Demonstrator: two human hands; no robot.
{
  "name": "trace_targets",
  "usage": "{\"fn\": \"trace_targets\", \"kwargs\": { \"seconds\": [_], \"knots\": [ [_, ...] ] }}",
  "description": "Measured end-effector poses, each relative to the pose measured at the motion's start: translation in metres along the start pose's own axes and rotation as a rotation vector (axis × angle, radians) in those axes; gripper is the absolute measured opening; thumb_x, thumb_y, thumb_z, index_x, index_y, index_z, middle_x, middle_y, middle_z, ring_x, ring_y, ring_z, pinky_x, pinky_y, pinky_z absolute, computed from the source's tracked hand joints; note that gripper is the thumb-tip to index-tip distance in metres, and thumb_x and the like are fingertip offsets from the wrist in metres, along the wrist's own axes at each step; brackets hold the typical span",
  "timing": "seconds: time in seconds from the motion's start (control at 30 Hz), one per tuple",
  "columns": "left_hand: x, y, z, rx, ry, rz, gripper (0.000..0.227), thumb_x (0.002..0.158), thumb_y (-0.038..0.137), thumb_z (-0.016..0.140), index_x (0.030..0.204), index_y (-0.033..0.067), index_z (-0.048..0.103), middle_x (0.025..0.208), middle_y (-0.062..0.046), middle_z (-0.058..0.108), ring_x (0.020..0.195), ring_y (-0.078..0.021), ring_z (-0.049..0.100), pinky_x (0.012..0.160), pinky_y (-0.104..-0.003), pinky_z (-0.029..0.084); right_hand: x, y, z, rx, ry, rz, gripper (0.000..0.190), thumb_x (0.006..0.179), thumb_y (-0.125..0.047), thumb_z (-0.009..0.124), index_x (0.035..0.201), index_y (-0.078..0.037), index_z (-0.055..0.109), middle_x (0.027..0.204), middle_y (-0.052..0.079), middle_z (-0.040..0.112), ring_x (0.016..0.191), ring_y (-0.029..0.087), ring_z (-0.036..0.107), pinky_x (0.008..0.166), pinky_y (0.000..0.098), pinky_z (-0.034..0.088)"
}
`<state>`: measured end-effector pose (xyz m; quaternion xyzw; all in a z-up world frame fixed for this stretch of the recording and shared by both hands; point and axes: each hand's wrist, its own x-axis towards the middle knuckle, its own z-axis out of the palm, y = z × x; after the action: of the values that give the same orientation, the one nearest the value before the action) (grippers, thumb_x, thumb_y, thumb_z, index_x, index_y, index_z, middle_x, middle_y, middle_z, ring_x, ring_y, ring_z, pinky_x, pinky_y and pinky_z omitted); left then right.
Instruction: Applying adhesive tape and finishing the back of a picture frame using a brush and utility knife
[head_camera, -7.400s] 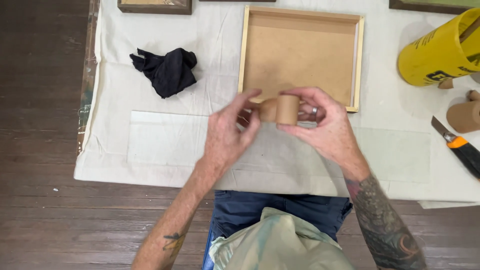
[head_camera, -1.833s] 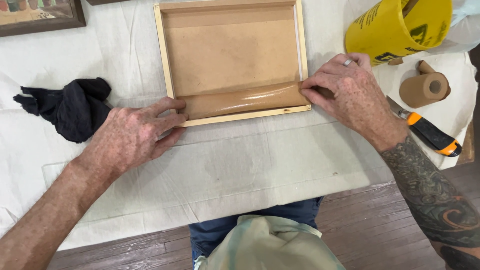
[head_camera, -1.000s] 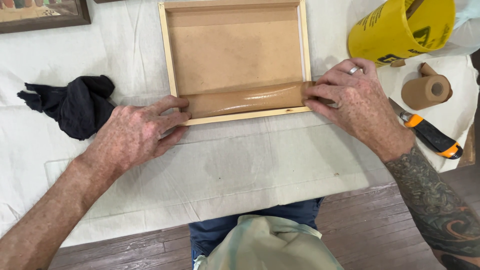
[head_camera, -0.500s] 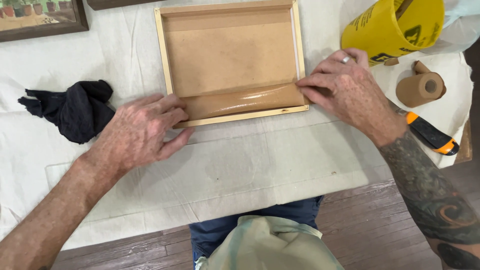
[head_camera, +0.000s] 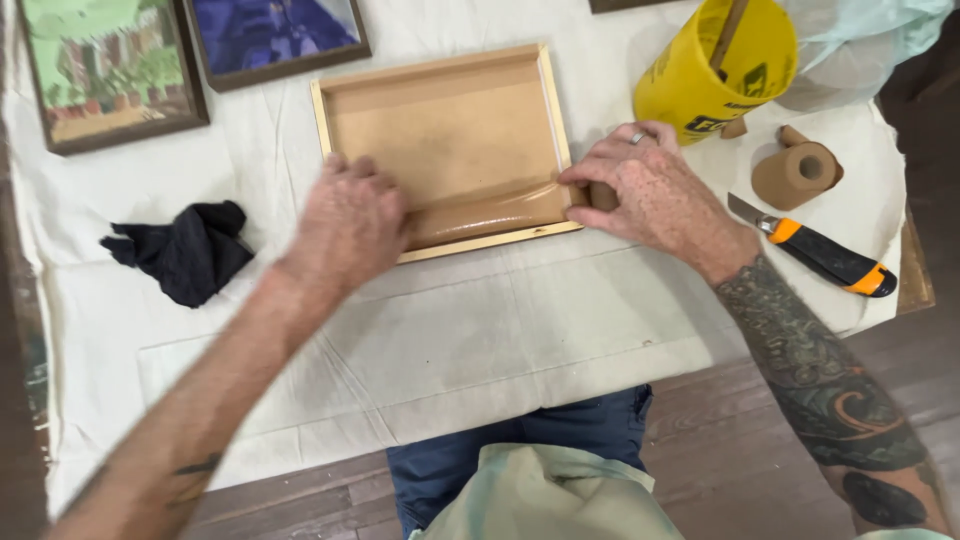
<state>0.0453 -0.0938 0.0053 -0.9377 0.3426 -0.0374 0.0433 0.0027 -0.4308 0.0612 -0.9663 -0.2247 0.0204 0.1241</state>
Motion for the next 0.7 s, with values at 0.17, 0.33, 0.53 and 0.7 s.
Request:
{"fn": "trace_targets", "kwargs": {
  "seconds": [0.17, 0.33, 0.53, 0.7],
  "knots": [
    [0.058, 0.080, -0.002, -0.142, 0.205, 0.129, 0.021, 0.084, 0.017, 0.067, 0.103, 0.0166, 0.076, 0.100, -0.005, 0.073, 0.104, -0.0267, 0.069, 0.096, -0.041, 0.049, -0.013, 0.010, 0.018, 0.077, 0.103, -0.016, 0.046, 0.086, -0.038, 0.081, 0.126, -0.021, 0.068, 0.107, -0.004, 0.073, 0.115, 0.019, 0.060, 0.114, 0.0521, 0.030],
    [0.114, 0.115, 0.035, -0.228, 0.028, 0.117, 0.035, 0.071, 0.030, 0.082, 0.102, 0.0164, 0.072, 0.100, -0.002, 0.069, 0.105, -0.0247, 0.067, 0.106, -0.048, 0.043, -0.034, 0.014, 0.030, 0.128, 0.300, 0.004, 0.042, 0.089, -0.034, 0.080, 0.129, -0.024, 0.068, 0.128, -0.006, 0.067, 0.123, 0.021, 0.054, 0.107, 0.0480, 0.036],
    [0.111, 0.109, -0.033, -0.580, -0.232, -0.100, 0.025, 0.079, 0.042, 0.073, 0.098, 0.0262, 0.078, 0.094, 0.003, 0.076, 0.104, -0.0241, 0.074, 0.098, -0.045, 0.053, -0.060, 0.014, 0.038, 0.280, 0.566, 0.233, 0.015, 0.098, -0.018, 0.074, 0.112, -0.022, 0.077, 0.121, 0.000, 0.065, 0.110, 0.022, 0.058, 0.100, 0.0375, 0.049],
    [0.065, 0.126, -0.071, -1.130, -0.140, -0.252, 0.022, 0.083, 0.025, 0.076, 0.102, 0.0146, 0.079, 0.096, -0.011, 0.079, 0.100, -0.0273, 0.074, 0.091, -0.041, 0.056, -0.064, 0.010, 0.038, 0.407, 0.492, 0.306, 0.037, 0.094, -0.030, 0.078, 0.129, -0.021, 0.071, 0.120, 0.002, 0.065, 0.111, 0.026, 0.062, 0.096, 0.0418, 0.051]
  ]
}}
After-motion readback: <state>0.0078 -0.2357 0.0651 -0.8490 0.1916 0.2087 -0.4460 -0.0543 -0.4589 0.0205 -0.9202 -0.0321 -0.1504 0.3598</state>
